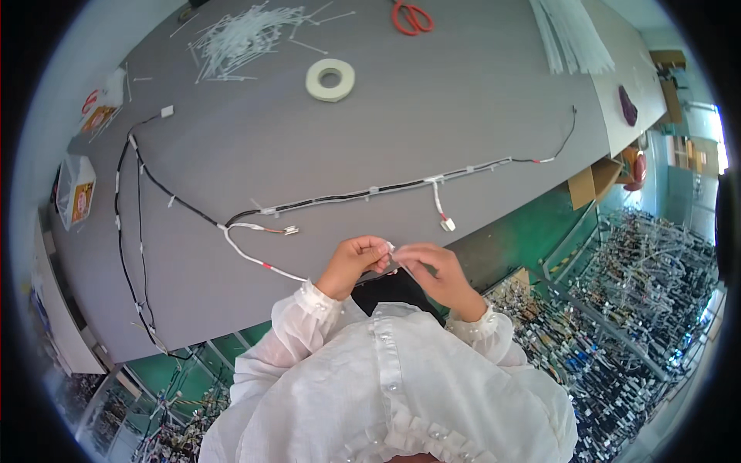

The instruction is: The worker is assembling and organizing wire harness components at a manual assembly station.

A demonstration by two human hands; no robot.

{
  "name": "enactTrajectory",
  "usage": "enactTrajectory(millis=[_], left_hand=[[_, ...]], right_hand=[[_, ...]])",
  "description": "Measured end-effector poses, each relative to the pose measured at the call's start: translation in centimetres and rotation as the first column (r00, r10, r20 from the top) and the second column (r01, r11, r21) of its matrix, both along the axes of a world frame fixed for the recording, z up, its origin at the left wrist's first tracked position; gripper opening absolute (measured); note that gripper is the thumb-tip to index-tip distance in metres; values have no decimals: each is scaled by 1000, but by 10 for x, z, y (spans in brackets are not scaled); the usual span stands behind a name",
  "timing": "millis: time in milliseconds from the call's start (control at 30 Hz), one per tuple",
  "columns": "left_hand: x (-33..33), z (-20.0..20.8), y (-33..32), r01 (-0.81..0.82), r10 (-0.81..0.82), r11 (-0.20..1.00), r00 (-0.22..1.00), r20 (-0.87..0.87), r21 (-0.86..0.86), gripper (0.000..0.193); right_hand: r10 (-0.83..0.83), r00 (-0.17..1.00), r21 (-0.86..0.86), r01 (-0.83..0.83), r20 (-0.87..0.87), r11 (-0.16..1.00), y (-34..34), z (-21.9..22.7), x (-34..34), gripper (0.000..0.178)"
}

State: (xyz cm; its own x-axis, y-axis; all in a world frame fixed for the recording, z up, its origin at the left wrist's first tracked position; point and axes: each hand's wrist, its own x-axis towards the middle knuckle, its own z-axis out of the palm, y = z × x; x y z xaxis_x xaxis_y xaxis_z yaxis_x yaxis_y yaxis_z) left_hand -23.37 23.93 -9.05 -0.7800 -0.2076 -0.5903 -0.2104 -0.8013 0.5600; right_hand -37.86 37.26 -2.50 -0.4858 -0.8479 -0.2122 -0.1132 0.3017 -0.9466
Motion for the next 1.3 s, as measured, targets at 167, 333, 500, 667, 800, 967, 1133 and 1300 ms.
enactTrajectory(millis=[167,333,500,667,800,967,1133,1300], left_hand=[[-50,-12,3,272,-269,958,962,-48,94,16],[-103,-11,-5,265,-262,950,964,40,-166,17],[-136,-20,-30,261,-170,858,957,233,-443,17],[-162,-9,-16,245,84,422,948,307,-873,21],[-163,-27,-14,301,-83,-219,942,325,-928,27],[-173,-30,-41,638,-468,457,765,442,-620,24],[-173,-36,-57,584,-513,735,811,281,-344,36],[-176,-32,-58,596,-505,757,793,341,-268,45]], right_hand=[[247,950,-119,-272,-192,955,29,-13,-50,22],[162,921,-286,-272,-354,919,27,-50,-95,17],[44,897,-261,-175,-440,949,23,-91,-114,14],[-220,973,-191,229,68,954,25,-92,-120,7],[-461,787,-32,518,410,855,28,-89,-122,6],[-506,556,99,603,660,792,23,-75,-77,11],[-656,313,174,806,687,566,0,-84,-37,17],[-541,-5,233,907,841,352,-23,-82,-25,15]])
